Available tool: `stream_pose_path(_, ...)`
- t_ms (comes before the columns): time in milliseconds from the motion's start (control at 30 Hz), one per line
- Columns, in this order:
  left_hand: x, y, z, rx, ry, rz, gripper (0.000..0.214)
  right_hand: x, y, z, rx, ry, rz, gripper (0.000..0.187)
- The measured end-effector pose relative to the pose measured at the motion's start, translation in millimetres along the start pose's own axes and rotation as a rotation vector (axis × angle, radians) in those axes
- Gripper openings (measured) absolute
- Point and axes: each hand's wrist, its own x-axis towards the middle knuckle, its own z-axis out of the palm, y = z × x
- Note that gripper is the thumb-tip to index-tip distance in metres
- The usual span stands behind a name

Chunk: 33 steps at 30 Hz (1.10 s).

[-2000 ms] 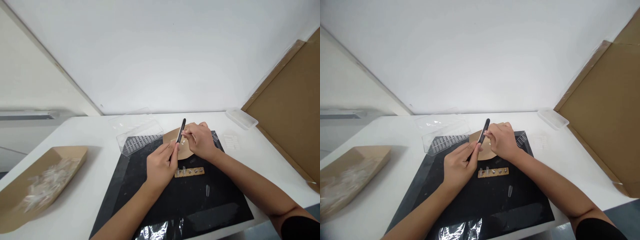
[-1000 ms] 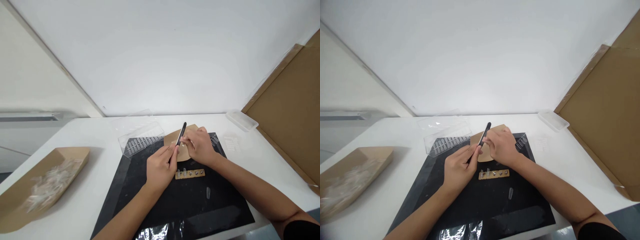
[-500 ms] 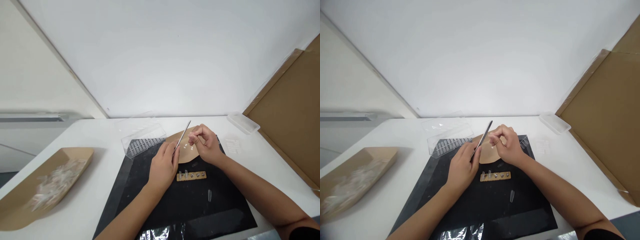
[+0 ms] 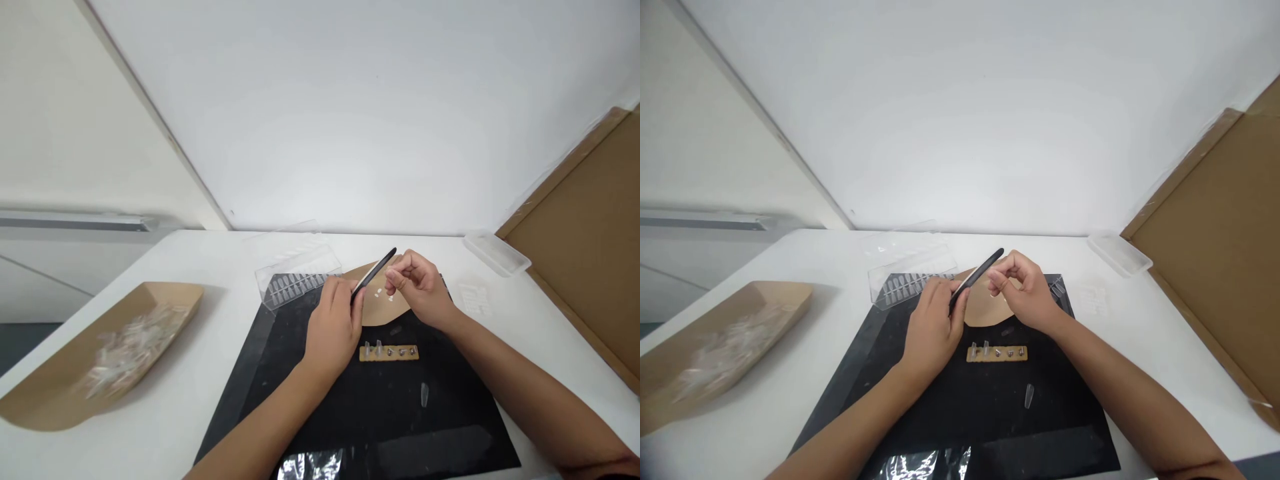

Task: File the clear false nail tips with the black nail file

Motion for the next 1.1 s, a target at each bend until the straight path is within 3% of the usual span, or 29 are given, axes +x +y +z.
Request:
stream_pose_path(200,-1,2,-1.1,-0.111,-0.007,-0.050,0.013,0,-1,1,0.115,-0.070,0.111,0.028)
stream_pose_path(267,-2,1,0.0,-0.129,0.057,-0.062,0.023,1,-3,1,0.160,-0.100,0.151,0.029)
stream_pose_path(367,-3,0,2.3,-0.167,0.158,0.023,0.032,0,-6,0,0.225,-0.164,0.236,0.031)
stream_pose_path(600,0,0,-4.1,-0.256,-0.006,0.059,0.015,-2,-11,-2,0.409,-0.273,0.590,0.040)
stream_pose_path(833,1,2,-7.6,-0.358,0.005,0.063,0.012,0,-23,-4,0.415,-0.336,0.644,0.044)
stream_pose_path(967,1,-2,-5.6,-0.302,0.110,0.116,0.011,1,-21,-4,0.397,-0.276,0.642,0.046)
stream_pose_path(1100,0,-3,-4.9,-0.269,0.097,0.156,0.012,1,-15,-4,0.423,-0.262,0.704,0.046)
